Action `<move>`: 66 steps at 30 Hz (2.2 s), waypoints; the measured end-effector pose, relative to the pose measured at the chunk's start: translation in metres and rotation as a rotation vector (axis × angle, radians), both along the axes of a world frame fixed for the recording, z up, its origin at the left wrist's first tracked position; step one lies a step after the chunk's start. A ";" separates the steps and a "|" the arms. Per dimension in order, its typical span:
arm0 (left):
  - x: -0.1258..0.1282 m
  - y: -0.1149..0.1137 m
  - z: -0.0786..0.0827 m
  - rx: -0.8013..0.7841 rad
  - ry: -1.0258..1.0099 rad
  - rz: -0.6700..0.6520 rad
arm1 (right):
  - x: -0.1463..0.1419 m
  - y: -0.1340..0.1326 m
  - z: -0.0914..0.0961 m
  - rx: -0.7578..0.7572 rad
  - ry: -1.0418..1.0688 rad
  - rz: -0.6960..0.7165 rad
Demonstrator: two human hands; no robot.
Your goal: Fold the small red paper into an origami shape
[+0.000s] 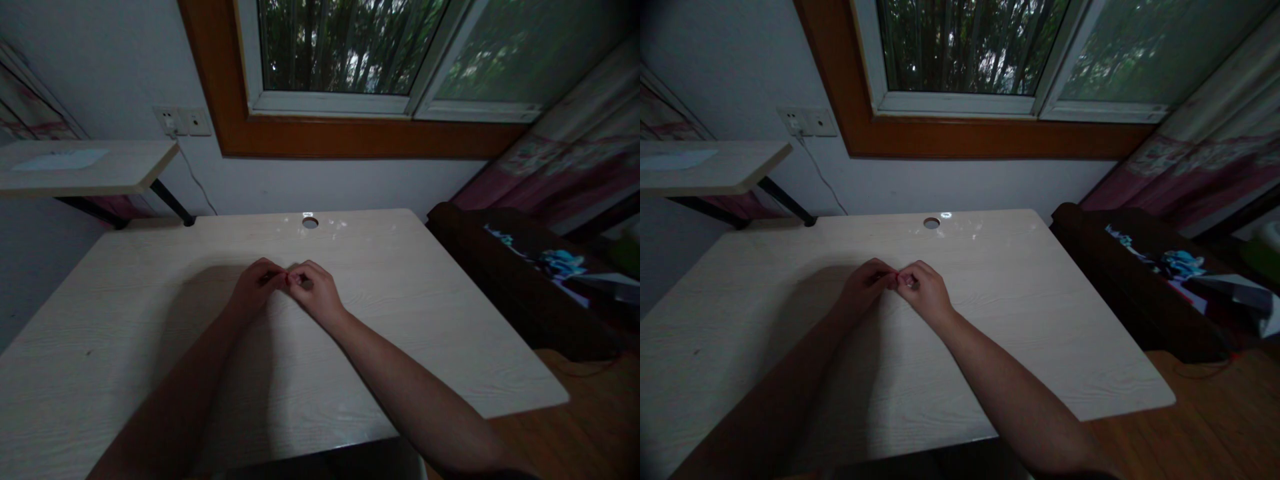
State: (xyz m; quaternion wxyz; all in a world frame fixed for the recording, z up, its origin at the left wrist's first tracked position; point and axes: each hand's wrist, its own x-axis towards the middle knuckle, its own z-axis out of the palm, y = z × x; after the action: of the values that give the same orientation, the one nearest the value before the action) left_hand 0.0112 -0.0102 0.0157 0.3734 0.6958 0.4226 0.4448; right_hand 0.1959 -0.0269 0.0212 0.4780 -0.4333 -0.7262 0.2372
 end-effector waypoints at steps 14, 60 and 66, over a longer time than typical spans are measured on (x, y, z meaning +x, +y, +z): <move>0.001 -0.003 0.002 -0.022 -0.043 0.022 | 0.001 0.000 -0.001 0.008 0.013 -0.022; 0.000 0.001 0.002 0.037 -0.164 -0.072 | 0.004 -0.004 0.006 0.438 -0.278 0.035; -0.001 0.003 0.002 0.114 -0.175 -0.013 | 0.004 -0.003 0.005 0.346 -0.141 0.036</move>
State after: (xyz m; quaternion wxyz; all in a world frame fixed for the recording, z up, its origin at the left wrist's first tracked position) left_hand 0.0105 -0.0077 0.0173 0.3715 0.6772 0.3579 0.5248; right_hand 0.2003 -0.0296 0.0261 0.4891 -0.3472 -0.7955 0.0861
